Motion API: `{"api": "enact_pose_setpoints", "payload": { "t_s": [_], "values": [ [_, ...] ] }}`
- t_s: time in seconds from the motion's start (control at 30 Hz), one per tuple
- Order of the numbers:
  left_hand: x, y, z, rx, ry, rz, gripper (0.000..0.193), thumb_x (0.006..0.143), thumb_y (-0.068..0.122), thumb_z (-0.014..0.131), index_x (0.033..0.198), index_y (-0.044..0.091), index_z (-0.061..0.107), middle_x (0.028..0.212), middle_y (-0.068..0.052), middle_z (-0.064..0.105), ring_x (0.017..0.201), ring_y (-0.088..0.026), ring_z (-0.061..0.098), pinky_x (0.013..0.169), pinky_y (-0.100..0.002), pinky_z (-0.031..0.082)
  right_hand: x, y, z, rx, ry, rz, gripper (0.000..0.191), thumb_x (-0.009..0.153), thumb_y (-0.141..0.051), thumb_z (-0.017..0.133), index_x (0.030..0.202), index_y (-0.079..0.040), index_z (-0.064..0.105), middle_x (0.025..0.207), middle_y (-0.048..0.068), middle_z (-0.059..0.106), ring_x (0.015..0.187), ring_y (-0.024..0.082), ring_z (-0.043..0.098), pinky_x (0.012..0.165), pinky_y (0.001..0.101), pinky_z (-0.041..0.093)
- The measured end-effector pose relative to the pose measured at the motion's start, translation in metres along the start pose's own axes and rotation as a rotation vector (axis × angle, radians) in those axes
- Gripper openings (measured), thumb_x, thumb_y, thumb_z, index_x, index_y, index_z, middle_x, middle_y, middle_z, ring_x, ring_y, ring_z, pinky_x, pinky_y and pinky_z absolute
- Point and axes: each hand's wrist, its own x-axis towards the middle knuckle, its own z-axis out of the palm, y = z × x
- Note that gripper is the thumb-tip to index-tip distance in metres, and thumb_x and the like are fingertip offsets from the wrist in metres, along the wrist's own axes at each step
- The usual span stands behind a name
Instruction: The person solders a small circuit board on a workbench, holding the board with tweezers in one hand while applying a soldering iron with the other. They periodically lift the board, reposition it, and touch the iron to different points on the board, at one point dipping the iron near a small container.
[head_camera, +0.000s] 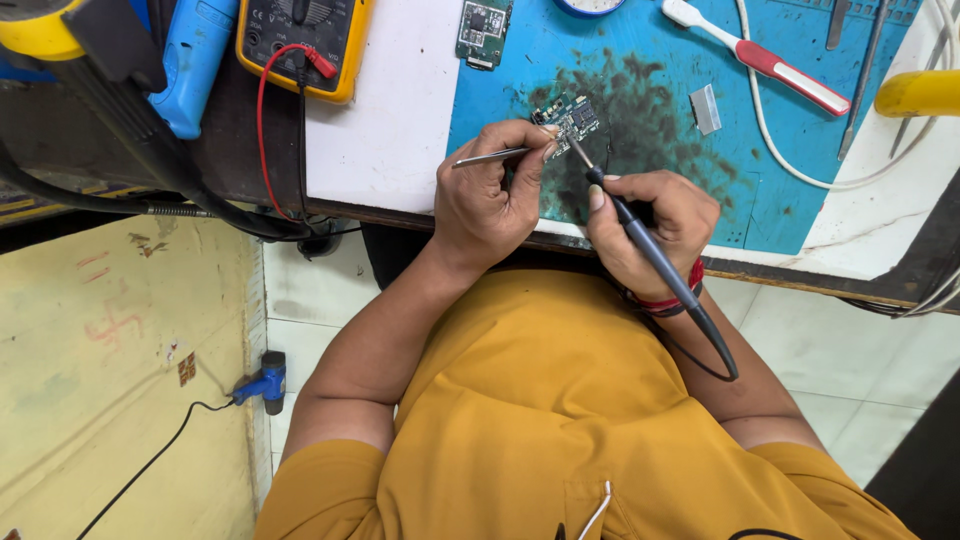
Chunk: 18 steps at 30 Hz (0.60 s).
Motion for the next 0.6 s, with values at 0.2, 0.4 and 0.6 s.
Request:
{"api": "enact_pose_setpoints", "payload": {
  "t_s": [0.2,0.4,0.6],
  "values": [
    [-0.001,-0.001,0.0,-0.009,-0.006,-0.01,0.012,0.104,0.007,0.071,0.11,0.006,0.061,0.104,-0.007,0.075,0.085,-0.017,0.077,0.073,-0.028,0.061,-0.012,0.007,-0.001,0.133,0.046,0.105,0.013,0.098,0.003,0.076,0.107,0.003,0.066,0.085,0.009,0.069,0.067,0.01,0.065,0.061,0.023,0.05],
    [-0.003,-0.004,0.0,-0.104,0.009,-0.056,0.013,0.106,0.01,0.068,0.115,0.005,0.06,0.107,-0.009,0.076,0.083,-0.011,0.075,0.069,-0.025,0.06,-0.007,0.011,-0.019,0.149,0.124,0.211,0.012,0.114,-0.002,0.073,0.109,0.005,0.065,0.091,0.011,0.075,0.08,0.011,0.073,0.073,0.0231,0.057],
    [-0.005,-0.005,0.001,-0.081,0.014,-0.059,0.014,0.106,0.009,0.069,0.115,0.006,0.06,0.106,-0.007,0.075,0.08,-0.009,0.073,0.069,-0.024,0.059,0.009,-0.018,-0.039,-0.158,-0.021,0.183,0.014,0.11,-0.005,0.078,0.102,0.005,0.072,0.082,0.01,0.073,0.07,0.011,0.069,0.065,0.0236,0.051]
  ]
}}
